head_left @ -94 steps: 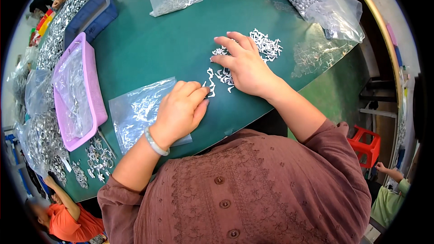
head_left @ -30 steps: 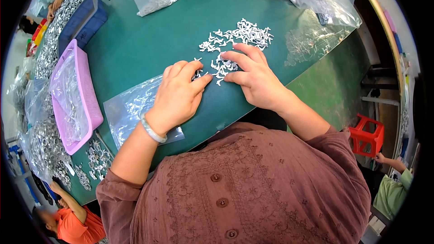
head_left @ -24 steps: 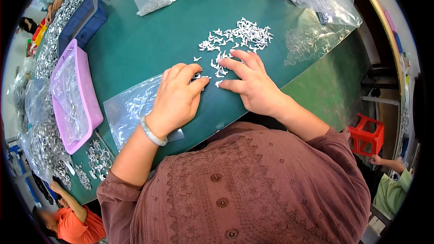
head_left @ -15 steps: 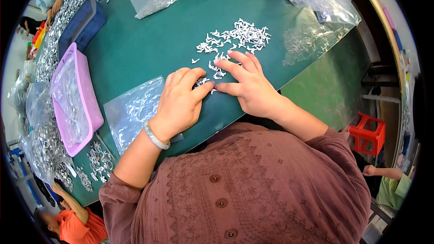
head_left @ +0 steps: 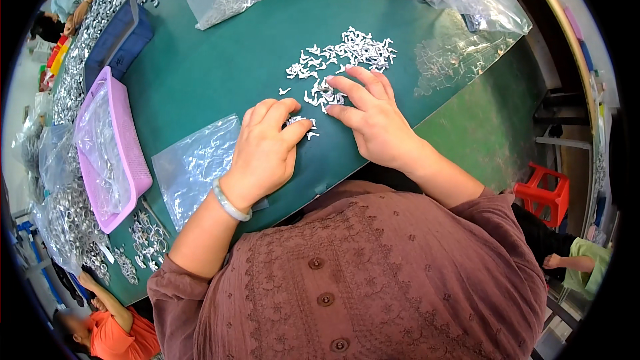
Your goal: The person picks through small white parts on a work table, groups them together, and then transfers a handful of them into a small clear plastic bag.
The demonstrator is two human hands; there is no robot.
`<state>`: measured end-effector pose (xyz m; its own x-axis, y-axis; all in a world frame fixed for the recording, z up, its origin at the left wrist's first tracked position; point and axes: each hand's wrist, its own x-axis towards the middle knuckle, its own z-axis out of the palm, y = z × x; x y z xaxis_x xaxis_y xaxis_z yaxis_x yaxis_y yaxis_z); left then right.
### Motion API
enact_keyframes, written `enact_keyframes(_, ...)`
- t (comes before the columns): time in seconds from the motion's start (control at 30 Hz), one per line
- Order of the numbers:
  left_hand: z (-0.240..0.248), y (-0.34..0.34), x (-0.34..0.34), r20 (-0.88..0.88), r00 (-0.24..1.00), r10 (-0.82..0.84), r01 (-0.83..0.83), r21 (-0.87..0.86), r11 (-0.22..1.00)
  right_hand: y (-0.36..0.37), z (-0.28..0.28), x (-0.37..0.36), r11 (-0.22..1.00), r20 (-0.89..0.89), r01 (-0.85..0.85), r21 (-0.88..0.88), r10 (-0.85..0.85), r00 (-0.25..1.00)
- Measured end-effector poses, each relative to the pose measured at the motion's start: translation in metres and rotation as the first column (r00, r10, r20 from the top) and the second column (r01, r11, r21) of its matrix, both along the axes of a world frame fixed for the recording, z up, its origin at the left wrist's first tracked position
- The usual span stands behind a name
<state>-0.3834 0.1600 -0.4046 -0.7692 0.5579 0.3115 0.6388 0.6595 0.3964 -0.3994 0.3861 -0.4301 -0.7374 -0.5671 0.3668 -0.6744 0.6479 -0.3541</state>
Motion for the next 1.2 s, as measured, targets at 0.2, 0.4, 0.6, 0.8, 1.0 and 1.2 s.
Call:
enact_keyframes(0.2,-0.002,0.001,0.002,-0.005,1.0,0.007,-0.007,-0.013,1.0,-0.001,0.004,-0.003,0.996,0.037,-0.073,-0.048,0.075,0.997)
enact_keyframes(0.4,-0.005,-0.002,-0.002,-0.01,0.999,0.047,-0.046,0.041,0.998,-0.007,0.005,-0.007,0.997,-0.011,0.016,0.071,-0.016,1.0)
enact_keyframes(0.6,-0.007,0.001,-0.01,-0.018,0.993,0.118,-0.117,0.025,0.993,-0.006,0.006,-0.008,0.995,0.07,-0.1,0.0,0.1,0.993)
enact_keyframes(0.8,-0.01,0.005,-0.018,-0.031,0.992,0.125,-0.125,-0.004,0.992,-0.012,0.005,-0.01,0.994,0.015,-0.063,0.085,0.062,0.998)
enact_keyframes(1.0,-0.009,-0.003,-0.02,-0.017,0.996,0.085,-0.085,0.01,0.996,-0.01,0.005,-0.015,0.997,-0.004,-0.004,0.077,0.005,1.0)
enact_keyframes(1.2,-0.007,0.01,-0.027,-0.001,0.996,0.084,-0.084,0.012,0.996,-0.005,0.009,-0.013,0.998,0.048,-0.055,0.024,0.054,0.997)
